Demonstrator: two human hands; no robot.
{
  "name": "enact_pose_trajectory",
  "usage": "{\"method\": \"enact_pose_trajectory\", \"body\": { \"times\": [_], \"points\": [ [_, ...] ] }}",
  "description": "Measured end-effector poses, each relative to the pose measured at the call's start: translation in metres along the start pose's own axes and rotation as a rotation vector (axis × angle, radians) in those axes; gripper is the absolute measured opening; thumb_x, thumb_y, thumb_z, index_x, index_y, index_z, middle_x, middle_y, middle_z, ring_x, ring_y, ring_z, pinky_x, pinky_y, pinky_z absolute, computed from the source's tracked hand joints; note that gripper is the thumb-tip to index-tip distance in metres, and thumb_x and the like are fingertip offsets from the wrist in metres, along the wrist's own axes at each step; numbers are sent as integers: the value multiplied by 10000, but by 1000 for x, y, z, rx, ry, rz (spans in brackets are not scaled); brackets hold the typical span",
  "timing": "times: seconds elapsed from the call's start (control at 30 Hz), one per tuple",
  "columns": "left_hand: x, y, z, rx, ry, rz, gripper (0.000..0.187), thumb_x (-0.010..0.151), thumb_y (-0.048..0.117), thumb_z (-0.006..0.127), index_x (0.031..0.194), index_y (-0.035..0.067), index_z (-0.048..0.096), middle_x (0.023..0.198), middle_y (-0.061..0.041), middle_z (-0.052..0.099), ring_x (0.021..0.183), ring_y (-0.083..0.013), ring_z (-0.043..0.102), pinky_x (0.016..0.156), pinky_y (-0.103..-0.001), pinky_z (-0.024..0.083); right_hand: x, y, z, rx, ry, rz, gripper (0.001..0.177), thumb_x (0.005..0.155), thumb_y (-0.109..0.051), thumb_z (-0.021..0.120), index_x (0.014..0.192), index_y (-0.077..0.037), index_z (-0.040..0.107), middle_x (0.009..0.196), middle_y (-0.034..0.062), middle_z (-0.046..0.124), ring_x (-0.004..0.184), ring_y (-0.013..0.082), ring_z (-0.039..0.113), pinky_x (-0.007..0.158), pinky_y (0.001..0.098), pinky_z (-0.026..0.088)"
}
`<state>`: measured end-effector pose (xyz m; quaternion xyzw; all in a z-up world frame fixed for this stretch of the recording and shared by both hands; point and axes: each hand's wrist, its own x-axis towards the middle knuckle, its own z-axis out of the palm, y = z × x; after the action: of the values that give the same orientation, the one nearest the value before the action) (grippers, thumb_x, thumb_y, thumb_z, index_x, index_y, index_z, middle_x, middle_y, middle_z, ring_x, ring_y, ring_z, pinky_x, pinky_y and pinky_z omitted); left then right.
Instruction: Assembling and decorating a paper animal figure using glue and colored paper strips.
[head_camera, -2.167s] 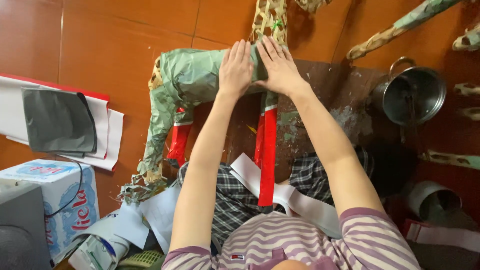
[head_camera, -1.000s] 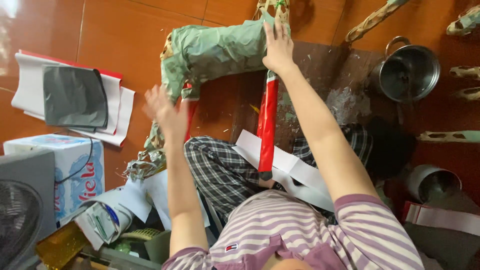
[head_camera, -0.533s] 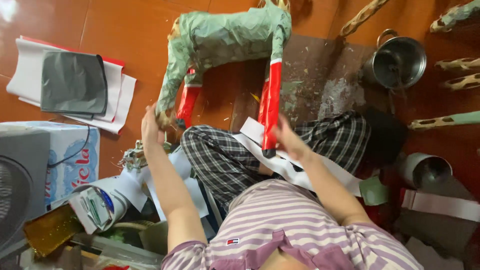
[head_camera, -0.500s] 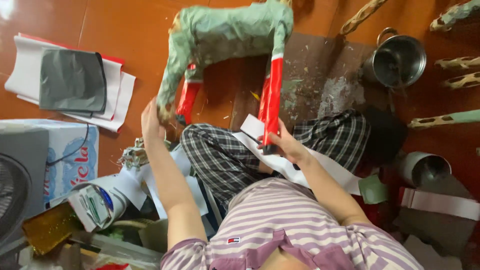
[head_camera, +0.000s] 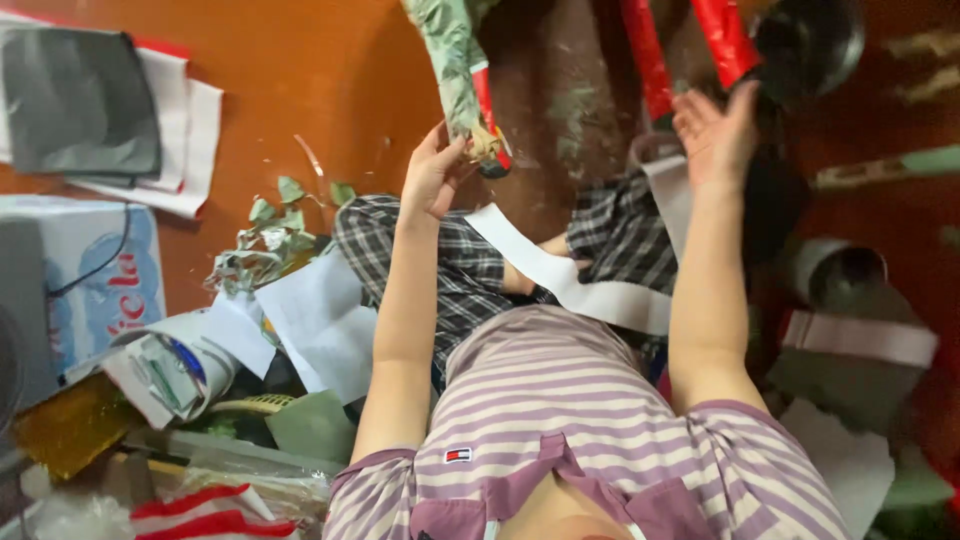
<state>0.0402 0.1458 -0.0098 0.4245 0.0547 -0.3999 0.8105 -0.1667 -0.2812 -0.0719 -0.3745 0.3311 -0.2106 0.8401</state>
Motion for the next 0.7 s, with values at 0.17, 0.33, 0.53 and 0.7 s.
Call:
{"method": "enact_pose_trajectory", "body": {
  "times": [0.17, 0.33, 0.53, 0.7],
  "points": [
    [-1, -43, -21, -88, -13, -58, 433, 1017, 101, 619, 1435, 61, 512, 1215, -49, 681, 1079, -206, 686, 947, -374, 567, -105, 13, 71, -1672, 127, -377, 662, 854, -481, 731, 1333, -43, 606, 1259, 221, 651, 1185, 433, 596, 1026, 569, 445],
    [-19, -74, -49, -77, -259, -137, 402, 1221, 149, 647, 1505, -91, 496, 1167, -110, 573, 1085, -222, 574, 1122, -509, 565, -140, 37, 75, -2051, 125, -580, 532, 811, -258, 783, 1290, -80, 634, 1224, 131, 682, 1180, 341, 584, 967, 555, 430],
    [-41, -99, 31, 115, -224, -520, 724, 946, 279, 591, 1555, 180, 211, 1316, -145, 634, 1187, -265, 678, 983, -453, 572, -211, 47, 147, -1968, -145, -479, 461, 957, -126, 702, 1412, -140, 628, 1354, 109, 599, 1186, 335, 551, 918, 599, 459],
    [-5, -175, -11, 482, 43, -214, 751, 897, 65, 750, 1514, 31, 323, 1222, -117, 607, 1031, -241, 642, 765, -441, 524, -251, 66, 151, -2002, -463, -290, 701, 798, -320, 719, 1439, -101, 540, 1489, 213, 448, 1314, 367, 455, 985, 605, 431]
  ]
}}
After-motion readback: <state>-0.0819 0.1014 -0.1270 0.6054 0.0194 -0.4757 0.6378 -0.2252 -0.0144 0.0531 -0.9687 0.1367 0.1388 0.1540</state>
